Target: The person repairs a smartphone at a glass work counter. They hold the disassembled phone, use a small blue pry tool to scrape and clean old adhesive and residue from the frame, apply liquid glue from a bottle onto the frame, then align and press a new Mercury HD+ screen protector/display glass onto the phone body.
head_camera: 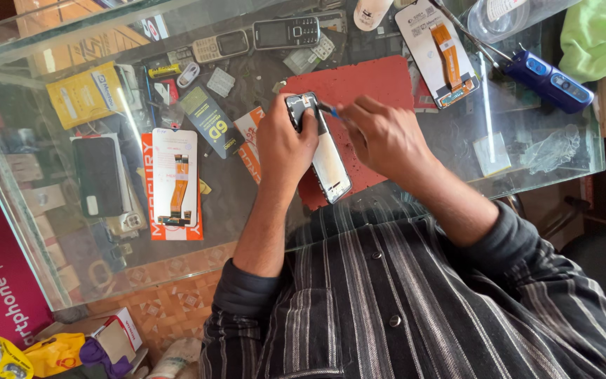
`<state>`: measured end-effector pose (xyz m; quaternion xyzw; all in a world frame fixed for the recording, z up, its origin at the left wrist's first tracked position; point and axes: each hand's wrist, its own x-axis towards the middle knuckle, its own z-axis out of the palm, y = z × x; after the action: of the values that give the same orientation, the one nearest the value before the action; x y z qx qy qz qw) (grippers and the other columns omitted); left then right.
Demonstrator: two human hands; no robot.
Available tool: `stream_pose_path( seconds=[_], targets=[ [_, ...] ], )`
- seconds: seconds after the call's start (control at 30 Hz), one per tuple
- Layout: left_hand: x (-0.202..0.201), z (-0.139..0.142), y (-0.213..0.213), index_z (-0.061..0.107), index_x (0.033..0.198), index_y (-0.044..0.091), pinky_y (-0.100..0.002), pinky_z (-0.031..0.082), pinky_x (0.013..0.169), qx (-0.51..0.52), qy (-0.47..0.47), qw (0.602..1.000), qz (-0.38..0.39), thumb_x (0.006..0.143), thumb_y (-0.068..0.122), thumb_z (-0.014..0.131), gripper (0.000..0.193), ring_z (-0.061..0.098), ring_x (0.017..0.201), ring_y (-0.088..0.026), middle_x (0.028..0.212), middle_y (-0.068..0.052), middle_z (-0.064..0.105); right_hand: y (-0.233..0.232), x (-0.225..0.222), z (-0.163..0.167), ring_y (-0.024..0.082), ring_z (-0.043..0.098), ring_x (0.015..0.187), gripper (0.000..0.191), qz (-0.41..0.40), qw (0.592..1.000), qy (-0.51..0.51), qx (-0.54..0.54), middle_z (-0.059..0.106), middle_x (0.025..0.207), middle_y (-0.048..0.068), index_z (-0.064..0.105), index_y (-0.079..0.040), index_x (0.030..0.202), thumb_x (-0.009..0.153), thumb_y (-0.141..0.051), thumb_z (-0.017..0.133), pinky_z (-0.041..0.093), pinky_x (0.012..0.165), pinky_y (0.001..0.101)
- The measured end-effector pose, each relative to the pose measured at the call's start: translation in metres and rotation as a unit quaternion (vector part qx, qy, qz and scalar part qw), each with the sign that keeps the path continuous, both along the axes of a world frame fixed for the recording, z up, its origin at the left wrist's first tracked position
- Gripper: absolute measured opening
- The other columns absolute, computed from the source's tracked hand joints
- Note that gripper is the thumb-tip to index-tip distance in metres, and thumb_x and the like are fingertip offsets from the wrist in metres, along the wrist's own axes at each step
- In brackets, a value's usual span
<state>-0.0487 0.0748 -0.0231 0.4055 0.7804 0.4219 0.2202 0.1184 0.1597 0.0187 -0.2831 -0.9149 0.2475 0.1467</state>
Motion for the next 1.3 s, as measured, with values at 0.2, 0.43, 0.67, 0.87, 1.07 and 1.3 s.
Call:
stream_pose_path(
  seconds=[0.2,0.43,0.67,0.87,1.07,1.3],
  targets=[
    [0.0,0.0,-0.001,0.063,0.107,0.003,-0.043,0.056,0.07,0.013,-0.004,1.0,-0.003,0.092,0.017,0.067,0.021,0.074,0.079,-0.034,0.084,-0.014,0.074,-0.034,0.061,0.035,0.033,0.069,0.072,0.011,0.072,0.991,-0.091,-0.061,0.069,0.087,0.008,0.072,-0.009,0.096,0.091,-0.018,0.068,0.053,0.058,0.0448],
    [0.01,0.043,-0.03,0.064,0.119,0.004,-0.042,0.058,0.078,0.164,-0.056,0.981,-0.091,0.096,0.01,0.07,0.025,0.073,0.088,-0.028,0.101,-0.012,0.073,-0.03,0.087,0.059,0.018,0.071,0.073,0.018,-0.133,0.984,0.076,-0.089,0.07,0.094,0.01,0.072,-0.003,0.113,0.095,-0.002,0.073,0.051,0.062,0.0292],
    [0.031,0.061,-0.081,0.07,0.118,0.008,-0.04,0.054,0.077,0.355,0.199,0.884,-0.23,0.089,0.003,0.084,0.033,0.059,0.093,-0.023,0.102,-0.003,0.06,-0.024,0.098,0.049,0.01,0.068,0.067,0.019,-0.171,0.976,0.121,-0.063,0.074,0.097,0.012,0.072,0.002,0.115,0.097,0.001,0.077,0.047,0.058,0.0226],
    [0.038,0.072,-0.102,0.073,0.121,-0.001,-0.035,0.056,0.076,0.365,0.226,0.83,-0.355,0.093,0.0,0.084,0.031,0.063,0.09,-0.019,0.1,-0.002,0.057,-0.027,0.099,0.048,0.011,0.072,0.08,0.013,-0.144,0.978,0.135,-0.063,0.074,0.099,0.012,0.069,0.003,0.112,0.1,0.001,0.076,0.05,0.064,0.0204],
    [0.041,0.068,-0.092,0.077,0.117,0.002,-0.034,0.057,0.081,0.363,0.322,0.817,-0.311,0.09,0.002,0.088,0.029,0.06,0.093,-0.017,0.099,-0.001,0.055,-0.028,0.095,0.051,0.01,0.063,0.067,0.017,-0.164,0.974,0.136,-0.073,0.069,0.095,0.01,0.07,0.004,0.118,0.101,0.005,0.07,0.042,0.058,0.0212],
    [0.047,0.04,-0.075,0.08,0.115,0.021,-0.039,0.051,0.086,0.379,0.328,0.842,-0.2,0.083,0.011,0.092,0.036,0.054,0.096,-0.021,0.108,0.002,0.045,-0.027,0.091,0.045,0.012,0.07,0.077,0.015,-0.132,0.975,0.163,-0.068,0.068,0.095,0.01,0.068,0.003,0.117,0.102,0.004,0.068,0.049,0.065,0.0218]
  ],
)
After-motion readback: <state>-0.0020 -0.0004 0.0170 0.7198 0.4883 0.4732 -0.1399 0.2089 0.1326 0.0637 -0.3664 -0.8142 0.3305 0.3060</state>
